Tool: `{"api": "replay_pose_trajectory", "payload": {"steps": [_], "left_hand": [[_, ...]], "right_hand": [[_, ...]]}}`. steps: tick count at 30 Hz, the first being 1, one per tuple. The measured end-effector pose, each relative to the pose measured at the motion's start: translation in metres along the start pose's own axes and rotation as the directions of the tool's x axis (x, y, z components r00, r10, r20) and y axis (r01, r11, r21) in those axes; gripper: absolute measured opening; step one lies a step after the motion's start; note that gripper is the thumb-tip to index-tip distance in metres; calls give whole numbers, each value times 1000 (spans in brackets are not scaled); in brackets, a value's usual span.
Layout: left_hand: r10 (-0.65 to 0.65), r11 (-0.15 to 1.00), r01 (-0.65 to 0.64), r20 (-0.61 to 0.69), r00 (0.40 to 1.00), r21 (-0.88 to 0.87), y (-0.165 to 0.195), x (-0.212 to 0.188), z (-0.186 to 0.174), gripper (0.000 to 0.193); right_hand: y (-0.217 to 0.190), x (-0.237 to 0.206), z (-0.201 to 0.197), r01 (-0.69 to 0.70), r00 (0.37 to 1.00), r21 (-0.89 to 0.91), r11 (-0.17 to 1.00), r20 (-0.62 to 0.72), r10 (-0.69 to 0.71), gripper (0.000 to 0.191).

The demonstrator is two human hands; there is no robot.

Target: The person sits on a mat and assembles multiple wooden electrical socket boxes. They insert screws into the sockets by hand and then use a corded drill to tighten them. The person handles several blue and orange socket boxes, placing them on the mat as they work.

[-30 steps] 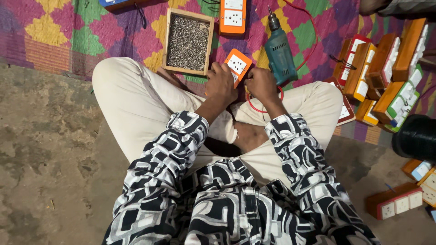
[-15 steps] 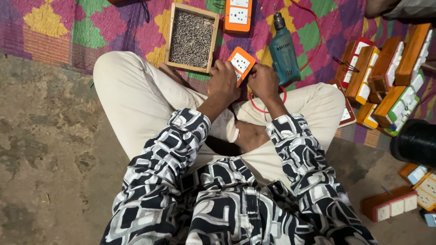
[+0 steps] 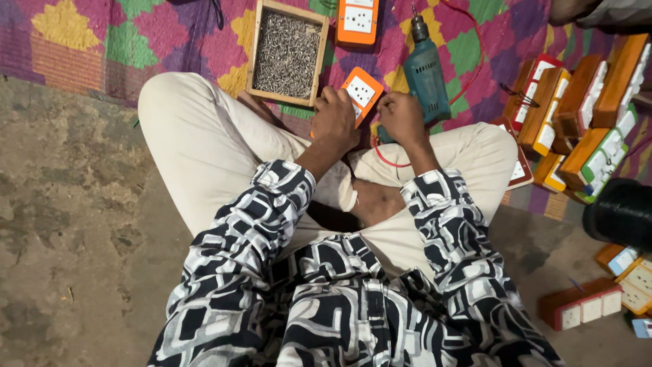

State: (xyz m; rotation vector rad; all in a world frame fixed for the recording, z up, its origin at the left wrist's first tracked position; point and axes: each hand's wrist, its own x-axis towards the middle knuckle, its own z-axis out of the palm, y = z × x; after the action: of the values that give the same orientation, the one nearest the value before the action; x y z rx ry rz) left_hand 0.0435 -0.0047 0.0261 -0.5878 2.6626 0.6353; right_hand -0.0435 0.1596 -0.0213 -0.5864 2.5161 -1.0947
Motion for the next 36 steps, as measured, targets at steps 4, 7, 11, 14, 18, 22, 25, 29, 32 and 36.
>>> {"api": "replay_pose_trajectory", "payload": {"steps": [4, 7, 11, 14, 18, 22, 25, 29, 32, 36], "left_hand": [[-25, 1000, 24, 59, 998, 19, 0, 0, -2, 87], [11, 1000, -11, 6, 1000, -14, -1, -2, -3, 90], [6, 1000, -6, 7, 1000, 13, -1, -2, -4, 90], [12, 1000, -13, 18, 1000, 29, -1, -2, -4, 90], [22, 999, -22, -2, 1000, 45, -2, -1, -1, 92], [20, 999, -19, -10, 1000, 45, -2, 1, 2, 91], [26, 998, -25, -14, 1000, 60, -2, 1, 2, 91], [3, 1000, -3, -6, 1000, 18, -1, 0, -2, 90], [-10, 1000, 10, 16, 1000, 24, 2, -2, -6, 87], [-55, 998, 53, 92, 994, 30, 5, 1, -3, 86]], "right_hand": [[-3, 2, -7, 83, 997, -189, 978, 16, -82, 12], [-13, 0, -13, 76, 997, -314, 946, 35, -69, 16], [-23, 0, -14, 102, 994, -381, 919, 7, -108, 19], [-22, 3, -8, 111, 993, -442, 890, 19, -114, 15], [-13, 6, 1, 85, 996, -494, 865, 12, -92, 10], [-4, 6, 8, 125, 988, -541, 832, -12, -156, 8], [-1, 6, 5, 91, 990, -438, 894, -55, -128, 5], [-3, 6, -12, -102, 994, -31, 994, -32, 101, 17], [-9, 5, -22, -478, 878, 381, 792, 168, 449, 17], [-16, 5, -16, -475, 879, 407, 780, 192, 435, 15]]}}
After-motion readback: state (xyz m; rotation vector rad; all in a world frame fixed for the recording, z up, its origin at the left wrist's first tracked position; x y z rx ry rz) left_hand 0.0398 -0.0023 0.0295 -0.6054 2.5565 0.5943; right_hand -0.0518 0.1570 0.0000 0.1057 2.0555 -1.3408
